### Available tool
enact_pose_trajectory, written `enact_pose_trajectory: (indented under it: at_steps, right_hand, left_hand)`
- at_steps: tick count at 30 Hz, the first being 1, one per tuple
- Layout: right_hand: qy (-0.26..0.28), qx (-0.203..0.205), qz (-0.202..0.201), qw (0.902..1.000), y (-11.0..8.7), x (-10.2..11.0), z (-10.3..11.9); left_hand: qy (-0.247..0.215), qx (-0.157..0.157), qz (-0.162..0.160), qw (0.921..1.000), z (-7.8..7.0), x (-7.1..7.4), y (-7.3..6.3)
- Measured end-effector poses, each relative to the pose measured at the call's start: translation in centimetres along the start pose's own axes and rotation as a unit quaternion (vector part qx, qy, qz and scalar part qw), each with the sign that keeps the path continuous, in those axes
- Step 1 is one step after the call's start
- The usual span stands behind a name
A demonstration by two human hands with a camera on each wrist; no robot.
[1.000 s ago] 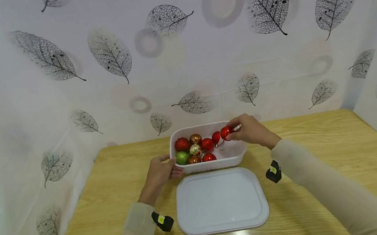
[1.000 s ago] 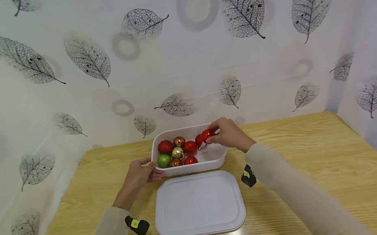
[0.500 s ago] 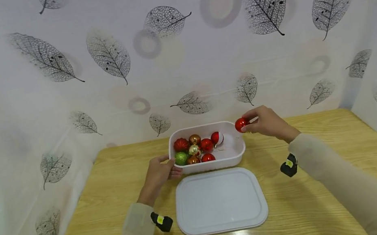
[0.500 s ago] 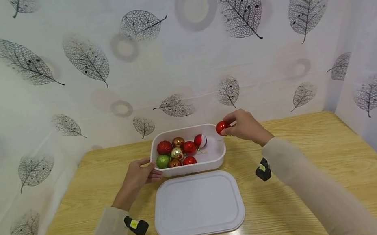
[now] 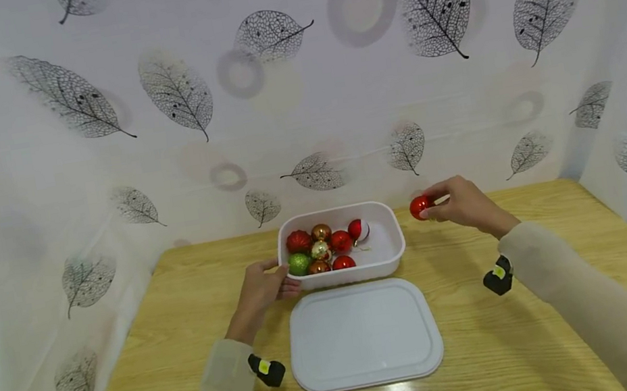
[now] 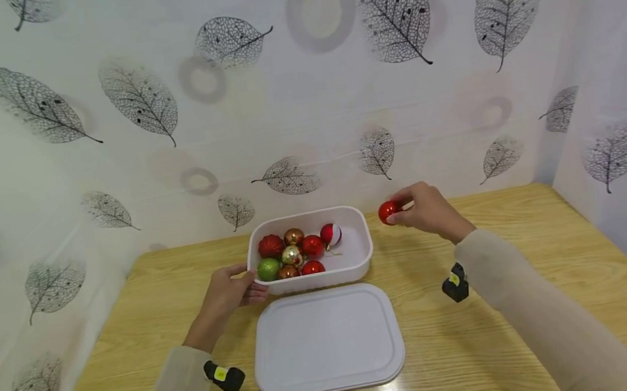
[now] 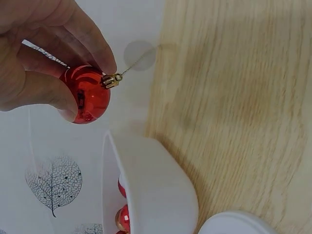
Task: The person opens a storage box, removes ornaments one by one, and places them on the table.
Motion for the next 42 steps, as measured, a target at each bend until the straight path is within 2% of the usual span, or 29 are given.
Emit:
enact_pose_trajectory:
  at_steps: [21, 29, 37, 42]
  right_hand:
    - [0.015, -0.047, 0.013, 0.9987, -0.7, -2.0, -4.6]
    - [0.013, -0.039, 0.016, 0.9990, -0.5, -2.7, -5.2]
    - [0.008, -0.032, 0.017, 0.9993, -0.4, -2.9, -5.5]
    - [0.015, -0.032, 0.019, 0.9992, -0.4, -3.0, -5.6]
  left_hand:
    - [0.002, -0.001, 0.004, 1.0000, -0.1, 0.0, 0.0]
    - [0.001, -0.001, 0.005, 1.0000, -0.2, 0.0, -0.1]
    - [-0.011, -0.016, 0.017, 0.9997, -0.2, 0.1, -0.2]
    - [-0.009, -0.011, 0.023, 0.9996, -0.4, 0.1, -0.2]
Point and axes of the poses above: each hand's wrist, its own y-axis towards the middle knuckle, its own x-axis out of the back of the hand, z = x × y, the point moved 2 cm from there along y, towards the middle knuckle, and after that the axes turned 11 degrees about z, right-handed, at the moved point
